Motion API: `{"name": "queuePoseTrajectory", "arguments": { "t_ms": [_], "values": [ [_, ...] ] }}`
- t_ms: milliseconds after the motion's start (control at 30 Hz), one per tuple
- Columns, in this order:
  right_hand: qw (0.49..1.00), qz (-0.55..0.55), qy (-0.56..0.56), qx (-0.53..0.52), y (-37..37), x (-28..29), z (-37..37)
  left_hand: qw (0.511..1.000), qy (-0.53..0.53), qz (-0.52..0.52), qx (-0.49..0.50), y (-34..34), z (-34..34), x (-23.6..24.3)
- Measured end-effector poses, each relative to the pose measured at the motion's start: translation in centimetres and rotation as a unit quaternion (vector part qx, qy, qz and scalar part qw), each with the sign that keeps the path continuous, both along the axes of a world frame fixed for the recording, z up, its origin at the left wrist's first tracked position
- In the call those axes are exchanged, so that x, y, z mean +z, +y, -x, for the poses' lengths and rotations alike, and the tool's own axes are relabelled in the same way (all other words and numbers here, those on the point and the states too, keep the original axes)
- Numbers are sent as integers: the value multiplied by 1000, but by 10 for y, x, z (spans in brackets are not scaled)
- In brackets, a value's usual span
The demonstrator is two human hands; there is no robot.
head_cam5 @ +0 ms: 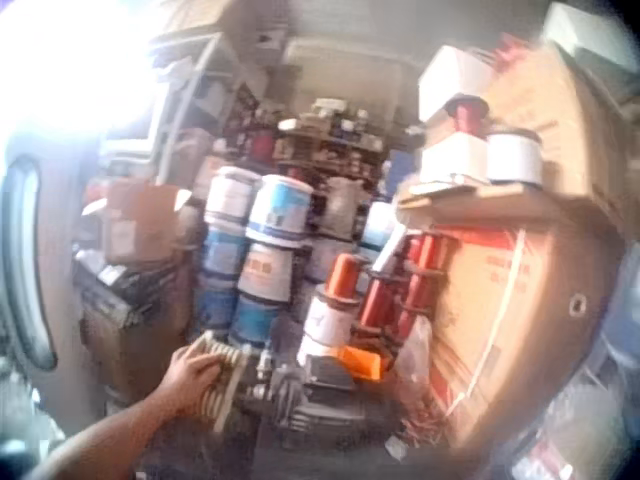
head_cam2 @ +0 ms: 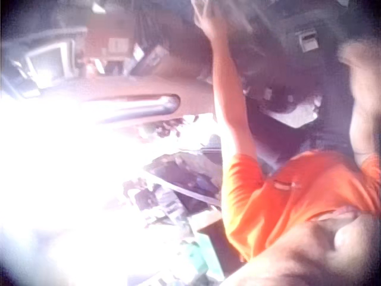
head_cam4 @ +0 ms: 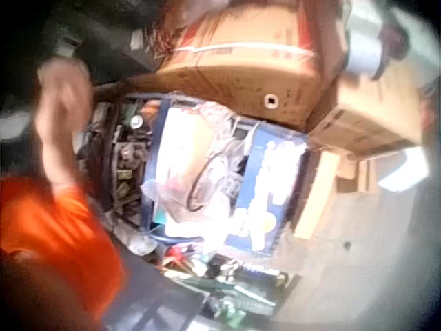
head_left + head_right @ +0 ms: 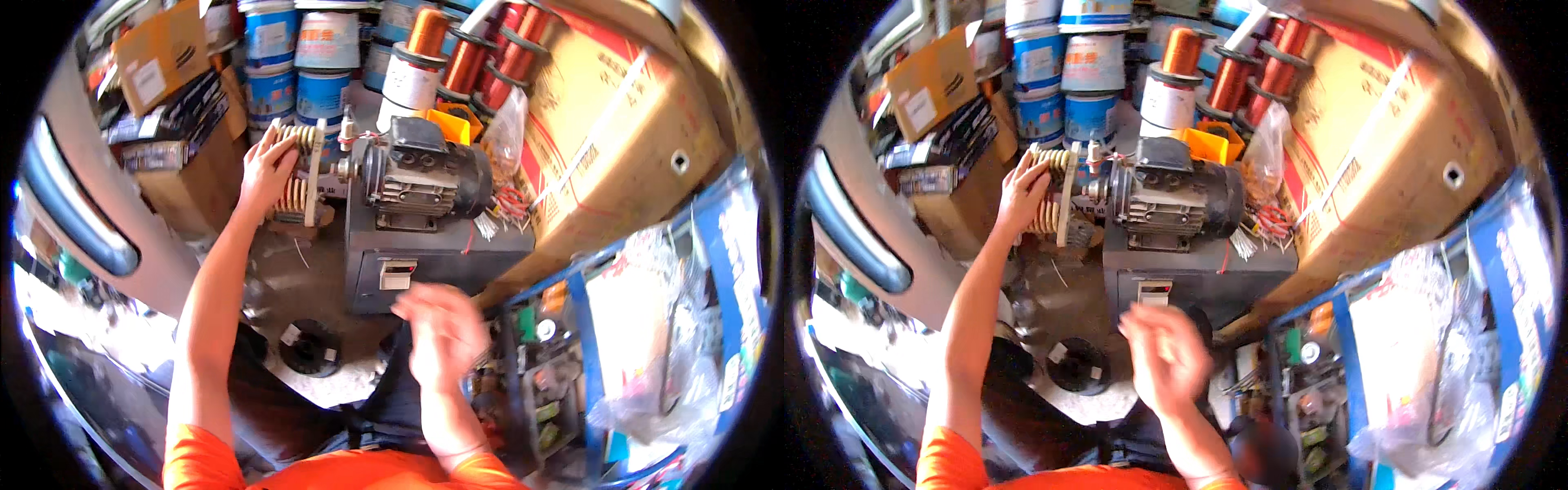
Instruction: The person winds copper wire onto a motor armature using a motorized winding machine. They guide the wire with their hands, then stop the machine to secure the wire with small black clips from a yellow container.
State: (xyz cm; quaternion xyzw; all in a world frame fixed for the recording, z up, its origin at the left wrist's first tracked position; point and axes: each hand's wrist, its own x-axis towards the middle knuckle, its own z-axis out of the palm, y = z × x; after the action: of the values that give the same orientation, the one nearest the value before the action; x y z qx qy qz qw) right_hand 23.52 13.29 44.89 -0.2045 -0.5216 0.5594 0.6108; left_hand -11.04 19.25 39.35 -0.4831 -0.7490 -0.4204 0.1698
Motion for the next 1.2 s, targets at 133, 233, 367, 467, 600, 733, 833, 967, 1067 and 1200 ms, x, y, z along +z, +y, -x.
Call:
{"name": "queuePoseTrajectory", "arguments": {
  "t_ms": [133, 233, 367, 467, 600, 733, 833, 967, 1067, 1200],
  "values": [
    [941, -335, -12, -55, 0, 94, -68, 1000, -11, -22, -9, 8, -1, -4],
    [924, -378, 37, -43, 9, 98, -74, 999, -37, -10, 5, -5, -7, -1],
    [913, -404, 37, -38, 15, 98, -71, 999, -45, -29, -5, 1, -7, -7],
    [916, -399, 44, -24, 27, 96, -69, 999, -24, -21, 5, -5, 5, -12],
    [915, -399, 55, -20, 47, 98, -68, 1000, -22, -14, 9, -6, 4, -8],
    [917, -393, 61, -30, 68, 102, -62, 1000, -21, 5, 16, -3, -8, -1],
    [930, -357, 50, -68, 95, 110, -48, 1000, -3, -16, -7, 3, -9, -3],
    [981, -134, -95, -105, 204, 103, 18, 1000, -7, -4, 23, -21, -3, -1],
    [800, -267, -508, -177, 347, 80, 27, 1000, -19, -15, -10, -2, -13, 6],
    [663, -86, -740, -73, 445, 13, 45, 998, 3, -59, -14, -2, -7, -4]
  ]
}}
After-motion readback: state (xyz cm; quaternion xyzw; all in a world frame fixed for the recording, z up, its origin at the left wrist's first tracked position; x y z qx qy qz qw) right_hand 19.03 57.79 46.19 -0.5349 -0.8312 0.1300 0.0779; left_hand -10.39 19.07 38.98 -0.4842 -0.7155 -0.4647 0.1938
